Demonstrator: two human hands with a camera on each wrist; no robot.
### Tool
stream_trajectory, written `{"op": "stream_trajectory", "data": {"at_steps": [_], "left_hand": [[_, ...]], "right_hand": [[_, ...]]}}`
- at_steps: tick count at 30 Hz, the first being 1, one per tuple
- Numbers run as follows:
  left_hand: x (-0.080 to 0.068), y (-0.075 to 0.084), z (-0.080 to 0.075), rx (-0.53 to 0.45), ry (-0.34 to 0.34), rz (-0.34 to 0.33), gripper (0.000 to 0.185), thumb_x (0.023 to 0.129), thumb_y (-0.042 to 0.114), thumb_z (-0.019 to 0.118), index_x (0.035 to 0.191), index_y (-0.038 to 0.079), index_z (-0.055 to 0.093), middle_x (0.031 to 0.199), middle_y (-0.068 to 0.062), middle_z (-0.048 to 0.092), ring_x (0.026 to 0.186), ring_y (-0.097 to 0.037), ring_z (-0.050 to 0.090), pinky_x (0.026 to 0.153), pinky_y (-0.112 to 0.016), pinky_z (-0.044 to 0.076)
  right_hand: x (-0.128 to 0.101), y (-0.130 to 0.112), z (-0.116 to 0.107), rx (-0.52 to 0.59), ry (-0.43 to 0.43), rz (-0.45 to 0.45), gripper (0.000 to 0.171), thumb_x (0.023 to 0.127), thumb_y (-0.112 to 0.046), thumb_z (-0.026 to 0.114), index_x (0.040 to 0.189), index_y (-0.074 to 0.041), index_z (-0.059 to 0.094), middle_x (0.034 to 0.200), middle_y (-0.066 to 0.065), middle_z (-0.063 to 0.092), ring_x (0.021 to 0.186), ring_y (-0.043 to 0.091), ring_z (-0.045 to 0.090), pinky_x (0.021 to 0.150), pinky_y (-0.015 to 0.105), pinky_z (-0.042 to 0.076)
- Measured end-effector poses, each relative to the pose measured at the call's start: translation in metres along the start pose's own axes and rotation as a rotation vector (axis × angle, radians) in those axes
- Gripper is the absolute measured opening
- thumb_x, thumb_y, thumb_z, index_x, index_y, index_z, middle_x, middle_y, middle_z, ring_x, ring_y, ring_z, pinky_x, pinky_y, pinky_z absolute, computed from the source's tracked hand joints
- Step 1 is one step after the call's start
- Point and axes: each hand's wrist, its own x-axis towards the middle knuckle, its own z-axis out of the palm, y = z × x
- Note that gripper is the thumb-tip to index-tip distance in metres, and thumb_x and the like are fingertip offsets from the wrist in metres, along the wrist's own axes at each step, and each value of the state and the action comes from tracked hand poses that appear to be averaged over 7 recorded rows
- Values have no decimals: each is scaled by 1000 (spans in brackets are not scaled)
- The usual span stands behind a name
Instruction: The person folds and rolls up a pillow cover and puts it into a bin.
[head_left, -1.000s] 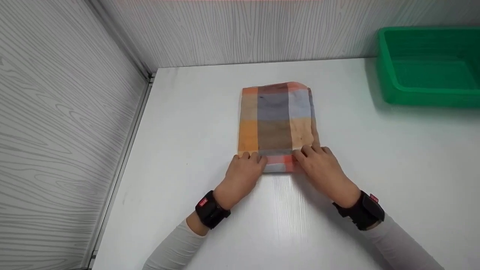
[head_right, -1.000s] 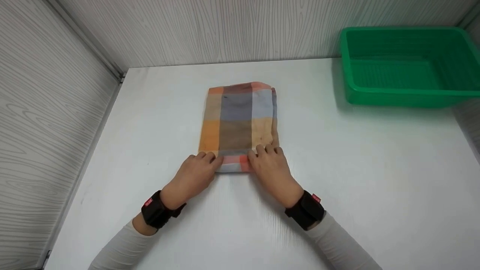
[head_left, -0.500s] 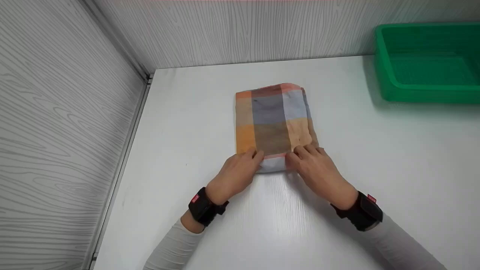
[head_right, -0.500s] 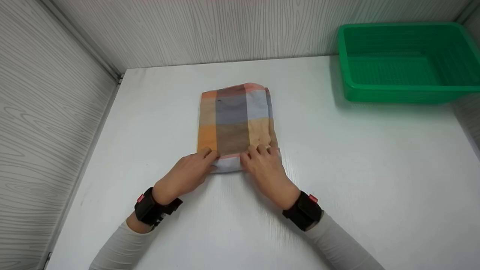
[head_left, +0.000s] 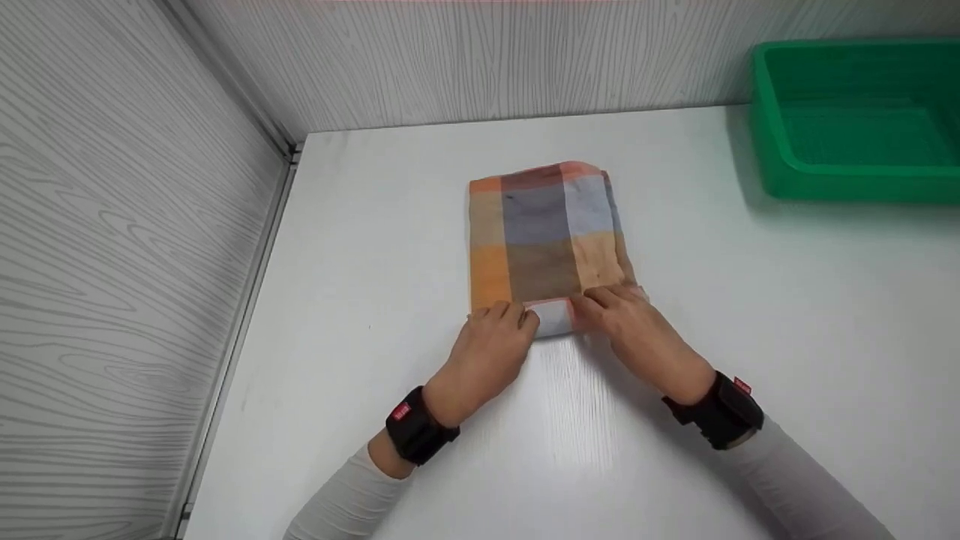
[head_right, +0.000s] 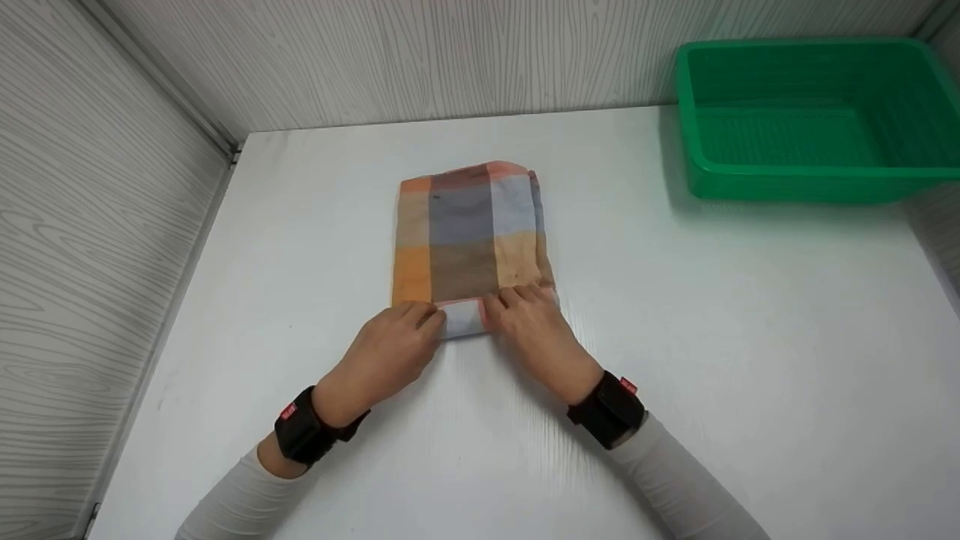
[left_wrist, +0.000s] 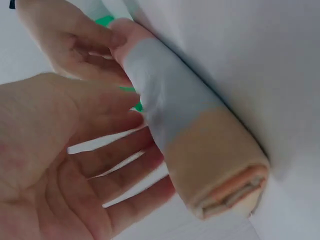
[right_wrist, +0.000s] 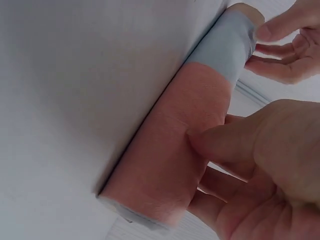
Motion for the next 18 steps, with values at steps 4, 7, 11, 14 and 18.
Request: {"op": "stream_trajectory", "data": {"at_steps": [4,7,11,14,18], "left_hand": [[-1,3,4,-2,-47,-8,16,97,4,71,113,3,73,104,-9,72,97,-21,71,81,-31,59],[-1,3,7,-11,-75,-15,19,94,1,75,113,2,73,103,-10,73,95,-21,72,79,-30,60],[0,1,8,10,-61,-3,16,91,-2,76,105,4,72,92,-8,73,81,-19,70,64,-28,57],[-1,-2,7,9,-51,5,10,92,-1,72,98,6,68,83,-7,69,71,-18,65,55,-27,51],[-2,-8,4,-116,-137,-10,9,91,3,68,99,6,63,79,-7,64,68,-21,63,53,-31,49]], "right_hand": [[0,0,2,13,7,-8,53,83,27,64,130,3,65,116,19,70,110,35,67,96,48,53],[0,-3,3,12,43,-23,49,82,24,69,127,4,67,116,19,70,110,37,67,94,51,54],[0,-8,4,3,104,-50,40,81,15,77,117,0,69,112,17,70,105,38,66,89,55,54],[0,-12,2,0,126,-57,37,81,8,83,112,-3,68,108,13,68,103,37,64,90,54,53],[-1,-16,-1,-8,110,-51,38,79,3,87,108,-7,65,106,11,66,102,35,63,83,50,52]]}}
